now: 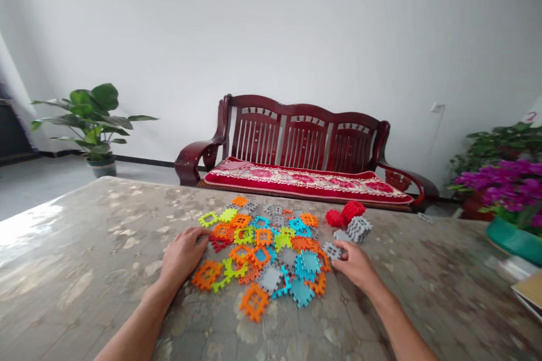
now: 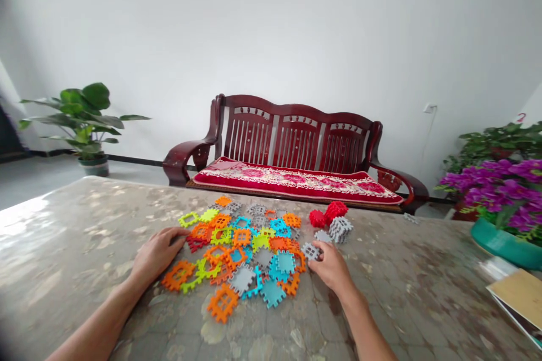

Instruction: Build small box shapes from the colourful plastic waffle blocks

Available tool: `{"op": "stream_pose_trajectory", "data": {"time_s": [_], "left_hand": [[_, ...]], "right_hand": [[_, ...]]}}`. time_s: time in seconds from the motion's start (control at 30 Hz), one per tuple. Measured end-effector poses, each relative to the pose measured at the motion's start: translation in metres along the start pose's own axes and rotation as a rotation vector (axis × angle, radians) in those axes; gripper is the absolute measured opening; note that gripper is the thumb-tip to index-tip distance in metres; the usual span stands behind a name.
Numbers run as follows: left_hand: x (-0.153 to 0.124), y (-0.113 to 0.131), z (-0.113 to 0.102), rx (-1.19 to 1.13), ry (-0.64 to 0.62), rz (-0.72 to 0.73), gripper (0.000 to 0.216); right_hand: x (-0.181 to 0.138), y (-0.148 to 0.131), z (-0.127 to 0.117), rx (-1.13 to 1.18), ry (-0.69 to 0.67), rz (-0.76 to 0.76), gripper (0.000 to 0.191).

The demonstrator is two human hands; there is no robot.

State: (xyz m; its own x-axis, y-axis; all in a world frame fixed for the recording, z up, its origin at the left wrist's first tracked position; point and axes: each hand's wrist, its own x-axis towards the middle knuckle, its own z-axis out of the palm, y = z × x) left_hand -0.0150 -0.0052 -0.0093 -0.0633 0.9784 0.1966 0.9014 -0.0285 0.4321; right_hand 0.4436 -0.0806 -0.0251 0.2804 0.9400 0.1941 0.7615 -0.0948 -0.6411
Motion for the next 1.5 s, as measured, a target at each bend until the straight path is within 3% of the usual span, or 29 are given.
{"op": "stream_pose_trajectory", "data": {"time_s": [0.33,0.5,0.7,0.93,1.27,1.5], "left_hand": [[0.0,0.0,-0.002,0.014,0.002,0.014,0.034],[0.001,-0.001,-0.001,0.011,-0.009,0.014,0.034],[0.002,-0.005,0.002,-0.002,-0.015,0.015,0.034],[0.005,-0.01,0.005,0.017,-0.022,0.038,0.036],[0.004,-0.007,0.002,0.024,-0.019,0.037,0.036],[0.003,-0.005,0.0,0.022,0.007,0.033,0.036]], "right_hand": [[-0.008,-0.017,-0.009,-0.035,0.123,-0.038,0.05],[-0.001,-0.017,-0.027,-0.045,0.361,0.003,0.053],[0.026,0.009,-0.049,-0.075,0.611,0.095,0.059],[0.043,0.019,-0.058,-0.165,0.57,0.167,0.055],[0.037,0.016,-0.062,-0.262,0.561,0.213,0.053],[0.038,0.024,-0.059,-0.244,0.549,0.17,0.055]]}}
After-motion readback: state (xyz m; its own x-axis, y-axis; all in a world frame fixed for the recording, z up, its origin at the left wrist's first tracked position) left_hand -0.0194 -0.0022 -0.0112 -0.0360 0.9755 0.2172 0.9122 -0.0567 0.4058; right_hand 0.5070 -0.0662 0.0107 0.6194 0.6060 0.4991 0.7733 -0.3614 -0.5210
